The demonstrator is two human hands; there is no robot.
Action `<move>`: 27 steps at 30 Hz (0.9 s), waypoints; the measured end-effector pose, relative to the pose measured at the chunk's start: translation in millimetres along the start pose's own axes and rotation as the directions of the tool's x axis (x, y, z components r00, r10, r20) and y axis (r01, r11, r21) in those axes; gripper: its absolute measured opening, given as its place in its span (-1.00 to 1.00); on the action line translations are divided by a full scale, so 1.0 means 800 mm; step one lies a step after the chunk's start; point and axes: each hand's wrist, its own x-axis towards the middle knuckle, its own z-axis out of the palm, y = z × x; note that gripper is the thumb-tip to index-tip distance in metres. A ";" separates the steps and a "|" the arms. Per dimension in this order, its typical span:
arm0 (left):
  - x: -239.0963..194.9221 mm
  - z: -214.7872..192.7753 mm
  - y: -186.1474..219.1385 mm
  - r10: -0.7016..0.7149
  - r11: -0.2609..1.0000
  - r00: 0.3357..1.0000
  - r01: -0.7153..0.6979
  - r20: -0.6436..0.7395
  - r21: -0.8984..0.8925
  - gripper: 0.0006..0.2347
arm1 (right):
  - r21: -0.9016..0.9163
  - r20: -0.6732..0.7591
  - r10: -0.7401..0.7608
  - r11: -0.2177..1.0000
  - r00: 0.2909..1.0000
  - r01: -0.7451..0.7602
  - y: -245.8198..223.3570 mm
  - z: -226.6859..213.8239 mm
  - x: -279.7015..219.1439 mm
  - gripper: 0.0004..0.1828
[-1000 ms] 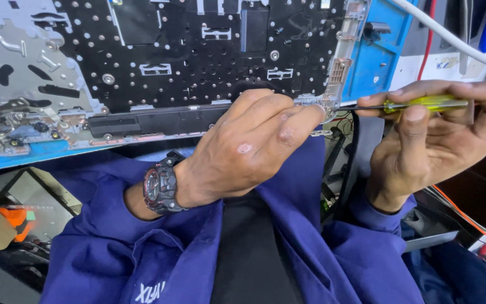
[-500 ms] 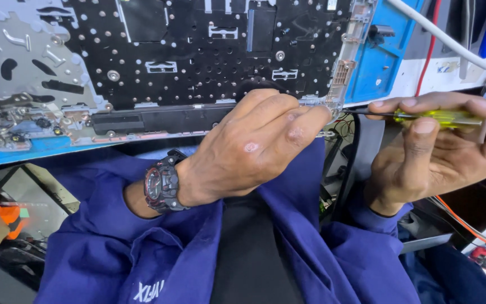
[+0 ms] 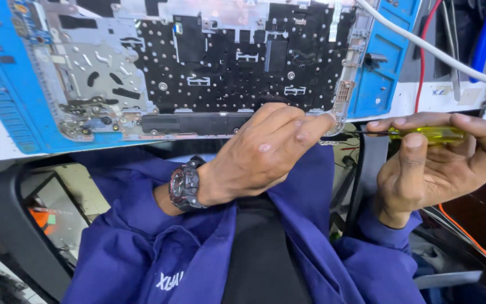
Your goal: The person uses pliers to remove a small metal bracket from the edge of a disassembled electronic device. Then, using a screwdriver, they repeatedly pry and adjust the same bracket area along the device's edge.
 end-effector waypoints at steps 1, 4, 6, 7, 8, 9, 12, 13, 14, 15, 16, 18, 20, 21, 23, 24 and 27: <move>0.005 -0.007 0.005 0.012 1.000 1.000 -0.012 0.007 0.017 -0.78 | 0.012 -0.016 -0.011 1.000 1.000 0.011 0.001 -0.003 -0.001 -0.73; 0.017 -0.034 0.019 0.064 0.993 0.998 -0.064 0.007 0.096 -0.81 | 0.067 -0.081 -0.002 0.998 0.997 0.008 0.000 -0.007 -0.009 -0.70; 0.030 -0.052 0.027 0.059 0.986 0.997 -0.051 -0.048 0.160 -0.78 | 0.045 -0.069 0.027 0.999 0.997 -0.024 -0.003 -0.012 -0.013 -0.70; 0.037 -0.052 0.020 0.076 0.982 0.997 -0.070 -0.031 0.176 -0.78 | 0.058 -0.093 0.021 0.998 0.995 -0.016 -0.003 -0.014 -0.013 -0.70; 0.042 -0.050 0.015 0.062 0.946 0.996 -0.038 -0.064 0.322 -0.84 | 0.044 -0.057 0.029 0.999 0.998 -0.027 -0.005 -0.019 -0.015 -0.70; 0.048 -0.049 0.010 0.056 0.888 0.993 -0.003 -0.100 0.459 -0.89 | 0.030 -0.020 0.038 0.999 0.999 -0.037 -0.006 -0.023 -0.017 -0.69; 0.057 -0.039 -0.008 -0.025 0.804 0.997 0.063 -0.071 0.591 -0.86 | 0.020 0.003 0.015 1.000 1.000 -0.015 -0.011 -0.029 -0.016 -0.68; 0.059 -0.038 -0.009 -0.019 0.803 0.998 0.053 -0.063 0.593 -0.86 | 0.021 -0.008 0.015 1.000 1.000 -0.015 -0.010 -0.030 -0.016 -0.68; 0.060 -0.036 -0.009 -0.027 0.795 0.998 0.056 -0.057 0.603 -0.87 | 0.021 0.006 0.016 1.000 1.000 -0.016 -0.011 -0.032 -0.016 -0.68; 0.060 -0.035 -0.010 -0.036 0.787 0.998 0.059 -0.050 0.614 -0.89 | 0.021 0.020 0.017 1.000 1.000 -0.017 -0.011 -0.033 -0.017 -0.68; 0.060 -0.033 -0.011 -0.039 0.789 0.998 0.059 -0.046 0.612 -0.89 | 0.021 0.019 0.022 1.000 1.000 -0.023 -0.010 -0.035 -0.018 -0.68; 0.061 -0.029 -0.011 -0.055 0.740 0.997 0.073 -0.047 0.669 -0.91 | 0.020 0.040 0.008 1.000 0.999 -0.009 -0.008 -0.037 -0.018 -0.67; 0.062 -0.030 -0.011 -0.051 0.739 0.998 0.069 -0.047 0.670 -0.93 | 0.020 0.036 0.001 1.000 0.999 -0.001 -0.009 -0.035 -0.017 -0.68; 0.063 -0.030 -0.011 -0.043 0.736 0.998 0.064 -0.048 0.674 -0.95 | 0.022 0.031 -0.013 1.000 0.999 0.012 -0.010 -0.034 -0.015 -0.69; 0.063 -0.028 -0.012 -0.044 0.717 0.998 0.060 -0.042 0.695 -0.93 | 0.016 0.046 -0.005 1.000 0.999 0.004 -0.009 -0.035 -0.014 -0.69; 0.063 -0.029 -0.013 -0.045 0.691 0.998 0.058 -0.038 0.720 -0.91 | 0.018 0.062 -0.003 1.000 0.998 0.002 -0.009 -0.035 -0.013 -0.68; 0.067 -0.031 -0.009 -0.047 0.664 0.998 0.060 -0.038 0.745 -0.91 | 0.027 0.060 -0.003 1.000 0.998 0.001 -0.005 -0.035 -0.015 -0.67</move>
